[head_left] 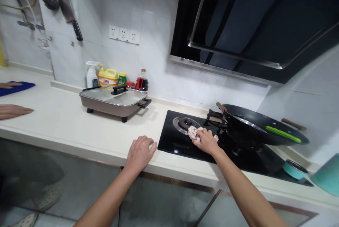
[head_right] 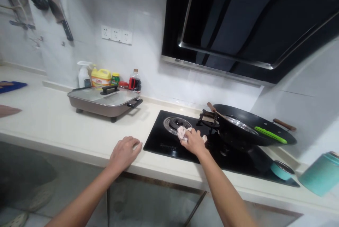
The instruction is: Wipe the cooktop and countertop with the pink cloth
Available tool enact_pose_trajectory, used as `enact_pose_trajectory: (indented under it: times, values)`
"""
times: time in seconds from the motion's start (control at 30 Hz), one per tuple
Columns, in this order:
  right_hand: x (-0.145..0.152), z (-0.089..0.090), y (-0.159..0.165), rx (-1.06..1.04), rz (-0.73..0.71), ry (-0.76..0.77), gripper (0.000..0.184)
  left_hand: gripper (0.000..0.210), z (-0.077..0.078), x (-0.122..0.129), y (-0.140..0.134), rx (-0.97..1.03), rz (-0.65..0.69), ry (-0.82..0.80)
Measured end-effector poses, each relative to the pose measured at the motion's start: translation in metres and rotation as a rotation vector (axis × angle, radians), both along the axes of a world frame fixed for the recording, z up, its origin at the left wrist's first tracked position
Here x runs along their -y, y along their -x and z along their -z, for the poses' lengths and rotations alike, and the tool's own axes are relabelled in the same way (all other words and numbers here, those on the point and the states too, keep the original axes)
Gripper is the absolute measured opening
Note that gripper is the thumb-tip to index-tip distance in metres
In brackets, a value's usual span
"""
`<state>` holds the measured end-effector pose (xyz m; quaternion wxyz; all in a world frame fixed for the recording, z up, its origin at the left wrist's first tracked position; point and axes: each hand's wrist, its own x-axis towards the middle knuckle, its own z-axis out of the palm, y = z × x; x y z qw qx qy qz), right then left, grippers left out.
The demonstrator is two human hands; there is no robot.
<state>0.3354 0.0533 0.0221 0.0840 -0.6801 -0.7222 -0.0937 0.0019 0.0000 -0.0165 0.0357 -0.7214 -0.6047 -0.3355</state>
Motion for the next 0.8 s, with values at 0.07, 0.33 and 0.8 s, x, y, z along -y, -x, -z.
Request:
enact_pose_trajectory:
  times: [0.07,0.33,0.8]
  values:
    - [0.018,0.004,0.016,-0.032,-0.062,-0.036,0.038,0.028,-0.001,0.001,0.0,-0.01,0.002,-0.006]
    - [0.047,0.004,0.091,-0.149,-0.107,-0.147,0.046,0.033,-0.005,0.004,0.0,-0.049,-0.009,-0.003]
    - [0.093,0.019,0.146,-0.247,-0.522,-0.158,0.029,0.053,-0.008,-0.006,0.015,0.265,-0.061,0.017]
